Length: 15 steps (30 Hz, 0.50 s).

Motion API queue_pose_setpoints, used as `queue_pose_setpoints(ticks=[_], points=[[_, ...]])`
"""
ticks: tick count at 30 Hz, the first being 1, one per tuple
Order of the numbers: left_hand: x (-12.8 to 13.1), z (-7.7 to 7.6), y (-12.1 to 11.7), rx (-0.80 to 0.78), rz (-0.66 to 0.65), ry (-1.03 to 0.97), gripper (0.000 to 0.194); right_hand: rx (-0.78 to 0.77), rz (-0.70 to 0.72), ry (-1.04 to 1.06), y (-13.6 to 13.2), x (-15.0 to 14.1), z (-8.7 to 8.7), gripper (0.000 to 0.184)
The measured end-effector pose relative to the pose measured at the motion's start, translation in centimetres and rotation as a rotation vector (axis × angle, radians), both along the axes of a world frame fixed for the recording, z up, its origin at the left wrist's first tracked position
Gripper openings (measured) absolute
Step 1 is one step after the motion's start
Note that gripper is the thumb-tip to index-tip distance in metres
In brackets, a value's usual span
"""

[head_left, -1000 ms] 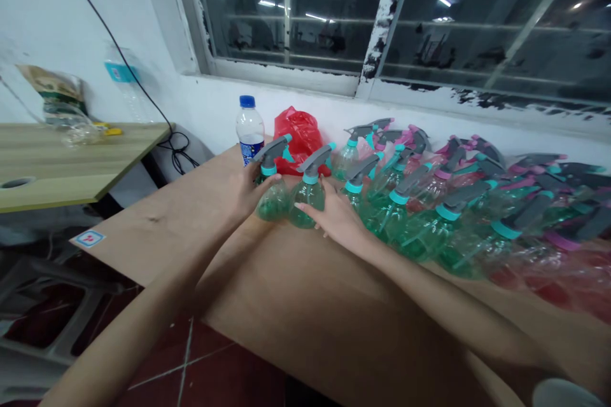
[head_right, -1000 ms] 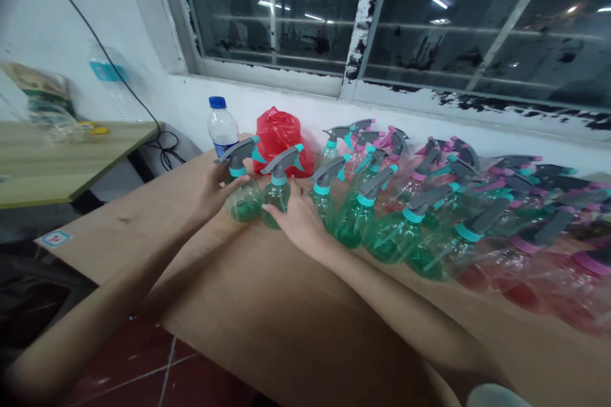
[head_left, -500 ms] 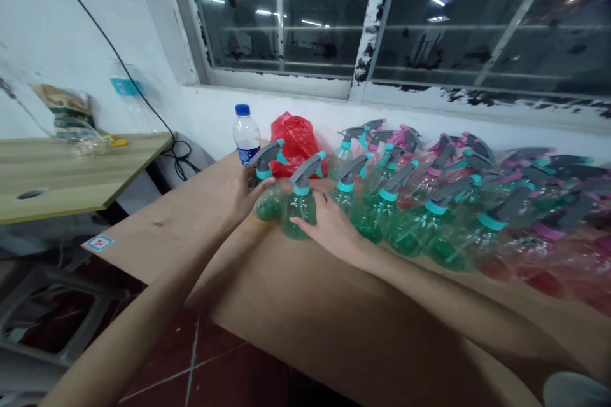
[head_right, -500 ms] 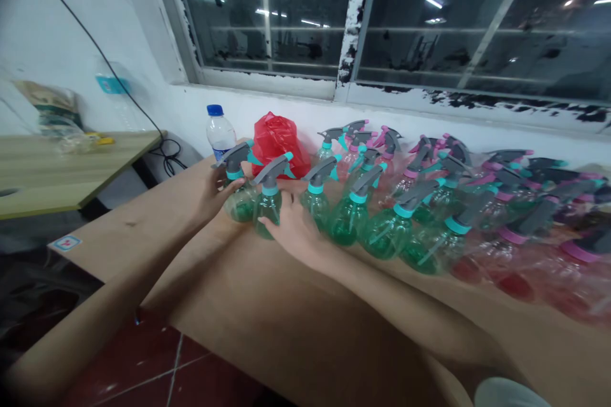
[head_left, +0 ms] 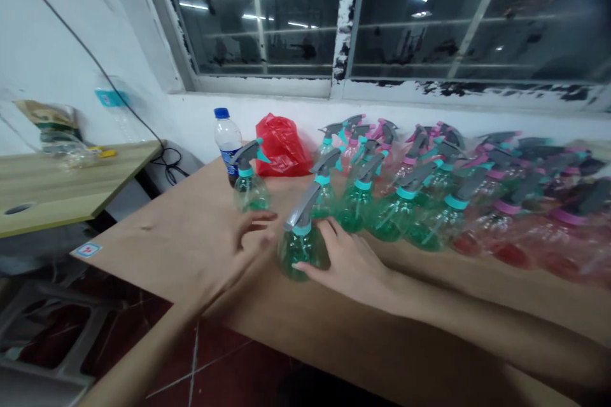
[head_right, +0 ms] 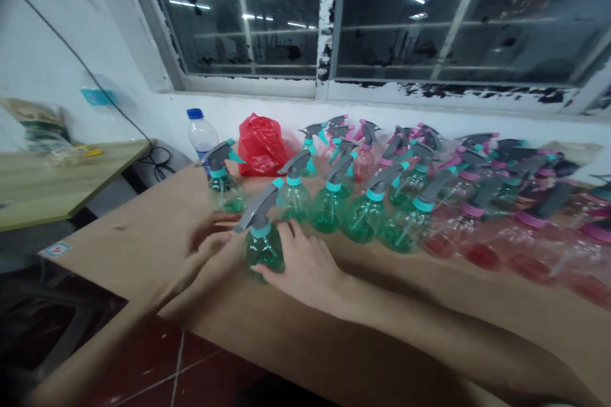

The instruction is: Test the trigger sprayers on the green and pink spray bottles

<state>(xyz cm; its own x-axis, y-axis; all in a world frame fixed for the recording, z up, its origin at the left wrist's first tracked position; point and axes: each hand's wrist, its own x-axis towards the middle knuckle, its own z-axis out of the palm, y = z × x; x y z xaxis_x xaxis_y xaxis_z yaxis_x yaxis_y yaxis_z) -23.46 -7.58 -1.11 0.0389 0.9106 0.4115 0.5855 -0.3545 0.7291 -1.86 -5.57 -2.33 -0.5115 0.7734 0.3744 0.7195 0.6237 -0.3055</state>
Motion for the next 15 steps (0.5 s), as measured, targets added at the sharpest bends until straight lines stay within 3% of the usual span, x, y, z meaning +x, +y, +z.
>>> queue_pose_setpoints(ticks=[4,9,15], points=[[5.7,1.1,0.6,-0.029,-0.286,0.049,0.055,-0.052,0.006,0.036,-1.6,3.0,0.4,0.048],[12.0,1.6,1.9,-0.055,-0.423,-0.023,0.049,-0.098,-0.018,0.037,-2.9,7.1,0.7,0.050],[18.5,1.0,3.9,-0.099,-0.560,-0.191,0.036,-0.030,-0.147,0.027,-2.6,12.0,-0.7,0.061]])
